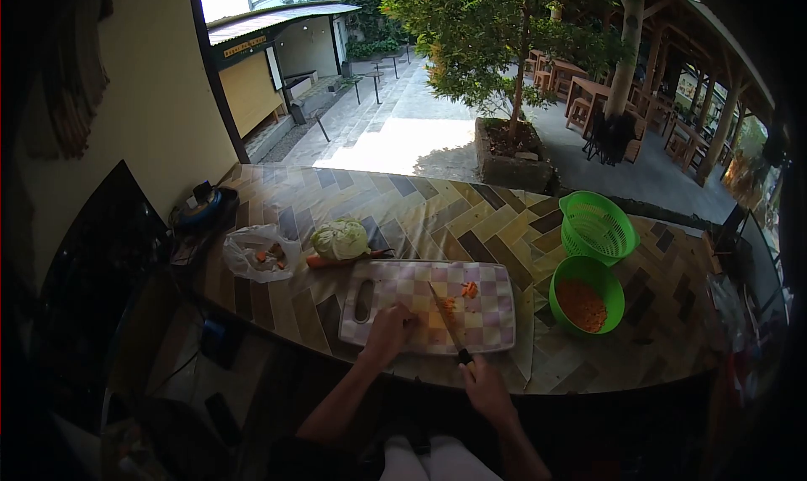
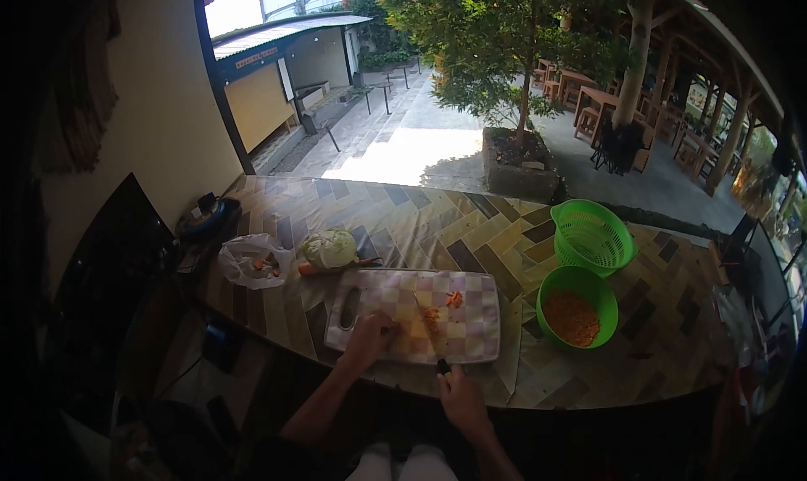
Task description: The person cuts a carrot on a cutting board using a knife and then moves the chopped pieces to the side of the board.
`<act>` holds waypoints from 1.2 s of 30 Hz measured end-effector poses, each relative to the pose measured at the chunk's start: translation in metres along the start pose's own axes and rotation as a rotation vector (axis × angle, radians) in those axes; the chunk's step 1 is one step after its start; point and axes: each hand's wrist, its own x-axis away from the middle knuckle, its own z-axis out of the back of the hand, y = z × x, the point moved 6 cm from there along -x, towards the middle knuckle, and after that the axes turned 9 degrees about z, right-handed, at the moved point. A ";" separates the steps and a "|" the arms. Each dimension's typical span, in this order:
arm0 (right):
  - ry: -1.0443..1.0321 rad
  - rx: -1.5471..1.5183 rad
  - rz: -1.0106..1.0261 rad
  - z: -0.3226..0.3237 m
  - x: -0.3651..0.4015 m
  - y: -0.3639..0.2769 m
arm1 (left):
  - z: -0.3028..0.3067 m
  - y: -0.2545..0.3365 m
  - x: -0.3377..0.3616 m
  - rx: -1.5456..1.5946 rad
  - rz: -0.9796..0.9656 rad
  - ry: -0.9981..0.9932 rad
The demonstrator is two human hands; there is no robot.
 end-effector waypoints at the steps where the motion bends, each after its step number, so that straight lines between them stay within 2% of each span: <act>1: 0.000 0.008 0.025 -0.001 0.000 -0.001 | 0.000 0.000 0.001 -0.012 -0.005 0.018; 3: 0.003 0.024 0.076 -0.004 0.001 0.000 | -0.002 -0.002 0.000 -0.034 -0.018 0.052; 6: -0.067 0.006 0.048 -0.010 0.005 -0.005 | 0.000 -0.001 0.005 -0.004 0.014 0.106; 18: -0.080 0.048 0.108 -0.019 0.009 -0.012 | -0.001 -0.002 0.011 -0.082 0.080 0.188; 24: -0.140 0.103 0.082 -0.021 0.006 -0.011 | -0.006 -0.016 0.009 -0.068 0.191 0.186; 27: -0.186 0.158 0.053 -0.024 0.004 -0.009 | -0.007 -0.019 0.009 -0.099 0.091 0.263; 30: -0.227 0.186 0.039 -0.022 0.000 -0.014 | -0.008 -0.014 0.013 -0.116 0.150 0.225; 36: -0.236 0.261 0.039 -0.025 -0.013 -0.021 | -0.013 -0.006 0.020 -0.131 0.119 0.231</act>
